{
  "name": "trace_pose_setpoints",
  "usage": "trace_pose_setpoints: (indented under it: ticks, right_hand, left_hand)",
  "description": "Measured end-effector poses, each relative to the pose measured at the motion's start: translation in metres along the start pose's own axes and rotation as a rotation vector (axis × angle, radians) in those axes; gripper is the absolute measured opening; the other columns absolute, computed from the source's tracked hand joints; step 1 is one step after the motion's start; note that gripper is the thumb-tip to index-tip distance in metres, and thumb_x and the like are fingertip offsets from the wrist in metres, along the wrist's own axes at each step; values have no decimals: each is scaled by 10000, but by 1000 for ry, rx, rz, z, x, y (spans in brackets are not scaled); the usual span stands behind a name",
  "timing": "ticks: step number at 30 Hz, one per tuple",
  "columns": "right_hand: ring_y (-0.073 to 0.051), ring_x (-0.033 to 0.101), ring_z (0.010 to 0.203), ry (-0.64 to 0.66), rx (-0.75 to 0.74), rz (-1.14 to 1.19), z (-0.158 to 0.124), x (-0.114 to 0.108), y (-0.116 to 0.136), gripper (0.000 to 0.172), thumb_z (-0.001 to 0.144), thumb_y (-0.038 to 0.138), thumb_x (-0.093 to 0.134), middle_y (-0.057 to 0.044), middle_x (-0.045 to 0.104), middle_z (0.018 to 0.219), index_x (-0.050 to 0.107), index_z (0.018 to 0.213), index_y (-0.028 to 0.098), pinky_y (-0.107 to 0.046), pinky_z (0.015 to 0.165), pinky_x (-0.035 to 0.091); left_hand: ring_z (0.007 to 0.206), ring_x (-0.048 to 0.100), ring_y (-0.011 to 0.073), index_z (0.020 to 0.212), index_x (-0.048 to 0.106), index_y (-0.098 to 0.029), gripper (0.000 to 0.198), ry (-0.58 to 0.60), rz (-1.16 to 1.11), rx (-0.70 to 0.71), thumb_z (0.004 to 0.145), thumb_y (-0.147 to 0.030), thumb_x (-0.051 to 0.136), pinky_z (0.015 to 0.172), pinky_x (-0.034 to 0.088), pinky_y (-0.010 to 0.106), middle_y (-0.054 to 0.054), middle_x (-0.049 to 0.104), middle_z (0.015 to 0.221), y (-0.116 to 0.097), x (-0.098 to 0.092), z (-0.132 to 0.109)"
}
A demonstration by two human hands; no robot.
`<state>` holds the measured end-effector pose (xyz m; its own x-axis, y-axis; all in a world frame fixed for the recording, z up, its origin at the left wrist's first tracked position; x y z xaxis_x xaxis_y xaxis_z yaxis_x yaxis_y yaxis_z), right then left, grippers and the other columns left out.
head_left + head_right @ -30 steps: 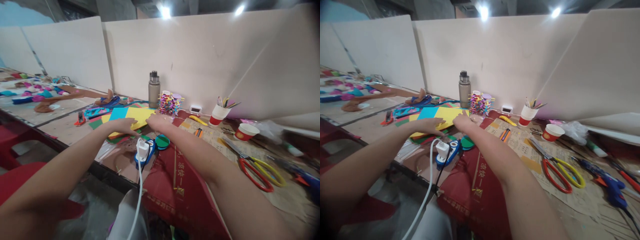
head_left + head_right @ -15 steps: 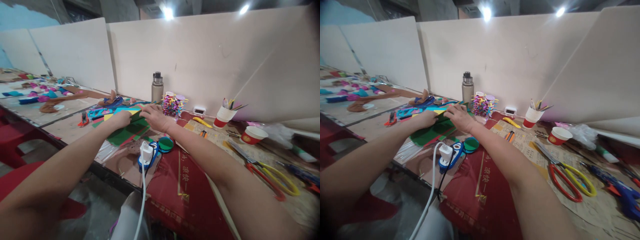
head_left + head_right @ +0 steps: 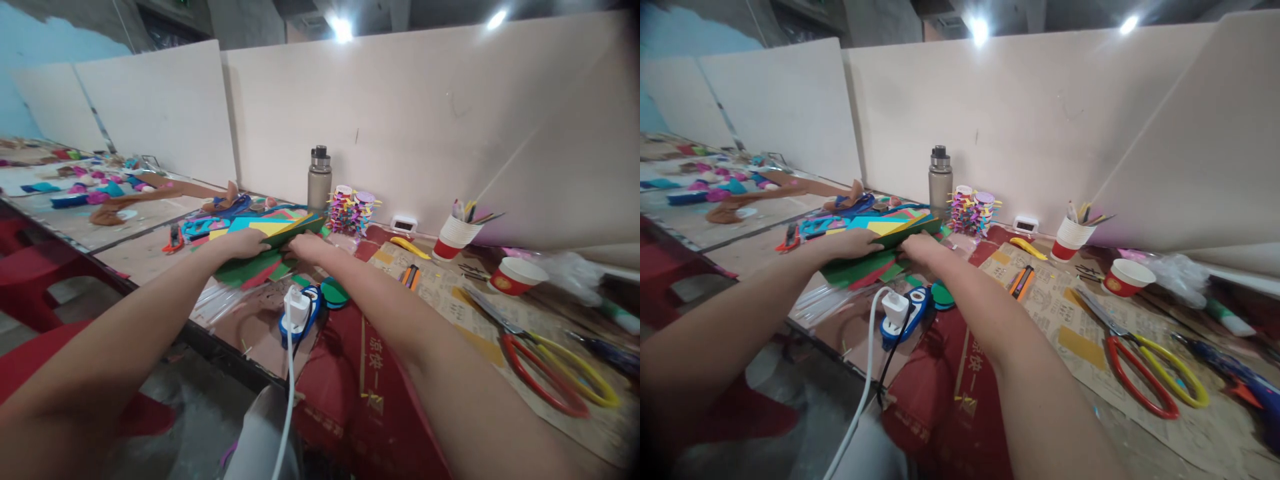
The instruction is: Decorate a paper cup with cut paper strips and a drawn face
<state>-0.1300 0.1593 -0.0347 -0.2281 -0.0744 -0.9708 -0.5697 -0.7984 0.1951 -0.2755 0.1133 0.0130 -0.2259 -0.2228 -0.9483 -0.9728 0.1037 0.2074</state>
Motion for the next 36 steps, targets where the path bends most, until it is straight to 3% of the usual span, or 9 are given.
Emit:
trace_pose_setpoints:
  ticks: [4,8,12,15,18,23,26,30,36]
  right_hand:
    - [-287,660,1059,-9,-15,-142,-1,-9,13,293,942,162,448,-180,722,1097,700,1089,134,-421,947,438]
    - [-280,596,1154,-66,-12,-226,-1,-17,21,317,950,151,406,-172,694,1142,641,1162,150,-458,1009,387]
    - [-306,506,1220,-321,140,-206,-5,-28,21,285,921,142,444,-164,623,1233,607,1154,158,-467,986,410]
    - [-312,519,1195,-447,380,137,-9,-28,14,360,874,187,564,-194,566,1281,528,1228,136,-440,975,441]
    - [-281,626,1053,-347,581,749,-9,-10,11,355,879,241,598,-184,634,1142,517,1202,119,-408,915,504]
    - [-146,673,745,-211,592,1214,-3,11,22,345,1008,414,370,-93,688,953,579,1060,145,-289,698,587]
    - [-115,645,704,-212,604,1552,-1,15,23,238,958,387,530,-55,689,939,586,1021,164,-281,680,601]
    - [-119,629,670,-223,650,1694,0,17,19,116,863,219,679,-17,659,796,600,908,147,-286,650,612]
    - [-101,606,608,-245,697,1698,5,23,20,145,869,27,548,25,603,702,577,944,148,-279,669,624]
  left_hand:
    - [1067,648,294,1260,636,-118,747,44,-53,12,877,-670,310,866,474,315,190,662,1250,0,-8,-9]
    - [980,664,304,1226,662,-123,883,71,-99,27,754,-818,389,808,479,310,184,699,1160,3,-15,-13]
    - [974,670,297,1183,685,-124,828,36,-118,-79,815,-772,324,817,479,310,174,699,1158,15,-18,-9]
    - [1018,664,283,1162,696,-140,775,9,-183,-107,845,-729,304,837,483,303,151,692,1196,22,-19,-6]
    - [1020,670,252,1165,696,-171,742,32,-335,-85,856,-709,288,843,497,284,110,698,1205,25,-17,-7]
    - [1012,676,259,1197,680,-165,765,93,-460,-58,852,-715,275,832,517,292,116,691,1221,24,-13,-8]
    - [1065,658,275,1246,656,-170,756,68,-427,-72,864,-699,276,854,515,312,122,670,1259,26,-12,-7]
    - [1079,644,269,1195,687,-183,722,63,-315,-31,885,-667,250,896,491,313,106,677,1248,24,-13,-7]
    - [973,650,267,1032,712,-157,728,44,-171,22,867,-687,240,836,466,308,131,710,1103,16,-17,-6]
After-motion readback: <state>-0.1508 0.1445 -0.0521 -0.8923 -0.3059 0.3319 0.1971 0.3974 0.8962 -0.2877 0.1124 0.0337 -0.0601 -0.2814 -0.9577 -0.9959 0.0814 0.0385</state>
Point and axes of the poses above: each hand's wrist, its own z-axis towards the middle knuckle, its own x-axis out of the palm, y = z × x, the point moved 3 cm from there along z, towards the middle knuckle
